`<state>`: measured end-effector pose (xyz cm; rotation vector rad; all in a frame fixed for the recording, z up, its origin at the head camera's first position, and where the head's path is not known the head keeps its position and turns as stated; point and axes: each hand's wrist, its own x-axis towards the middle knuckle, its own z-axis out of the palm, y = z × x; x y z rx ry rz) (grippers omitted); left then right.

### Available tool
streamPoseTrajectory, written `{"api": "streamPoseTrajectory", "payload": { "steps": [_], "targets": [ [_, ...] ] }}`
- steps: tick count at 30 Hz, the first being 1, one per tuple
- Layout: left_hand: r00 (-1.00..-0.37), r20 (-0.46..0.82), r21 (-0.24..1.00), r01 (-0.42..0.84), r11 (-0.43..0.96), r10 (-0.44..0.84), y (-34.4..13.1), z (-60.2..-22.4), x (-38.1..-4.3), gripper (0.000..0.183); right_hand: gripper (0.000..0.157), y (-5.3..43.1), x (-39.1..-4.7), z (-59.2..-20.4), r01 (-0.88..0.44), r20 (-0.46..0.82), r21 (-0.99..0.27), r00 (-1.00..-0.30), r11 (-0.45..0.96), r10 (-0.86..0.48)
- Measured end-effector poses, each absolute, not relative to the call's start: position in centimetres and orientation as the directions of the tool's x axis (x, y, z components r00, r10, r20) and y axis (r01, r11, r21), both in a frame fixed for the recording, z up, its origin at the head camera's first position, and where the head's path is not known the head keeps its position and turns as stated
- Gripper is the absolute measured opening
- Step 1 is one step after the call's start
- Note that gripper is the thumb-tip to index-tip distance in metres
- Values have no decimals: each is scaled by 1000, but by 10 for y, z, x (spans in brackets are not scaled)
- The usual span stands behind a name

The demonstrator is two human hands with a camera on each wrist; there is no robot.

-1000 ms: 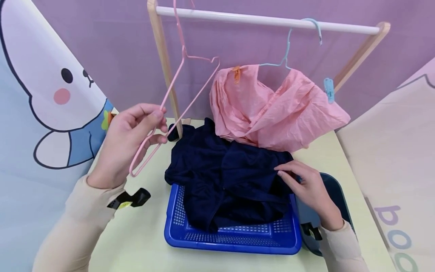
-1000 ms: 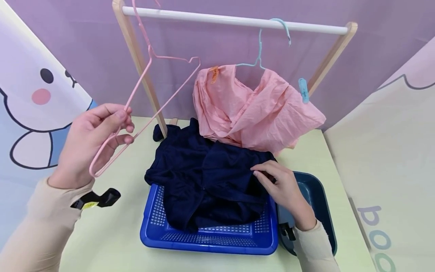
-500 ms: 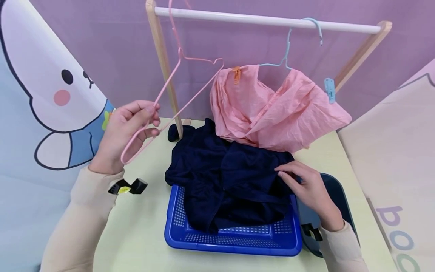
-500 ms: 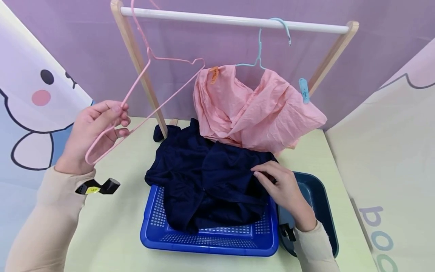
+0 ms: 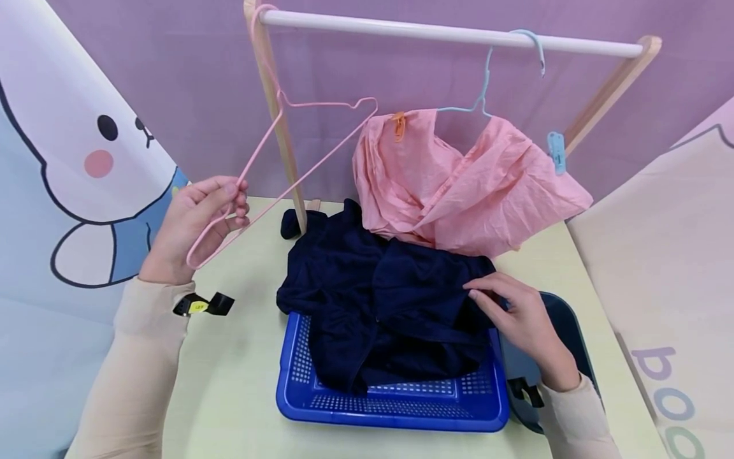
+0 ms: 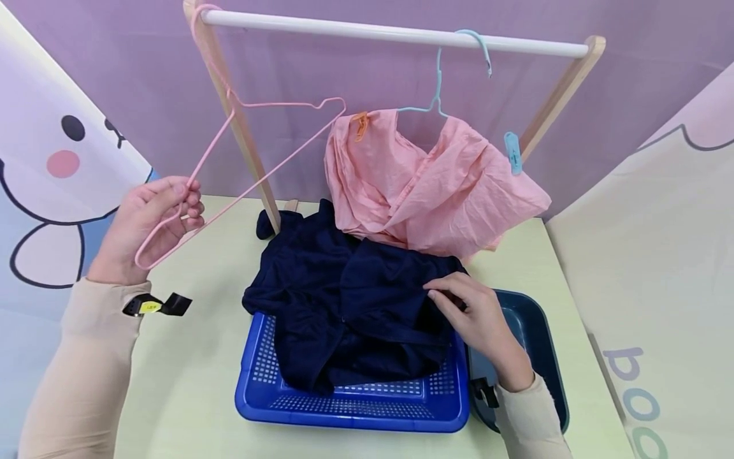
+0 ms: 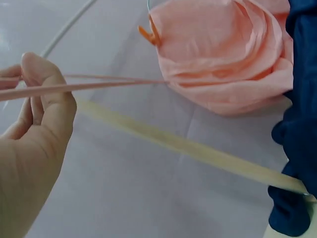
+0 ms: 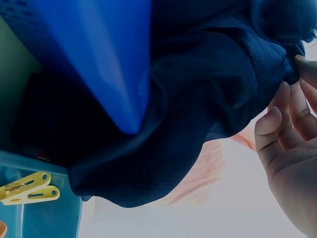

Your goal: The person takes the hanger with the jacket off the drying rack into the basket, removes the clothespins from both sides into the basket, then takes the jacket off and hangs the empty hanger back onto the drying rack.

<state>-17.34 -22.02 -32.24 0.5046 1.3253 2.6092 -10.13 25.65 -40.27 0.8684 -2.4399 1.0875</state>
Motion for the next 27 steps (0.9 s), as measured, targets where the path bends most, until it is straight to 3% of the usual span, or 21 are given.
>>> {"api": "streamPoseTrajectory", "payload": {
  "steps": [5,12,19,27],
  "targets": [
    [-932,211,852,27,-522,296,-232,-330,-175,22,36,251,-100,-395,-648,522,-547,-759,530,-389],
    [-938,229,834,52,-550,260,-250,-335,-173,30,36,246,-99,-390,-630,504,-553,-774,545,-383],
    [-981,129,831,29,-555,142,-263,-351,-160,34,38,252,-102,-398,-633,500,-550,-772,544,-393],
    [-999,13,880,-3,-474,30,-260,-381,-143,34,36,239,-95,-379,-651,517,-540,-757,533,-400]
  ]
}}
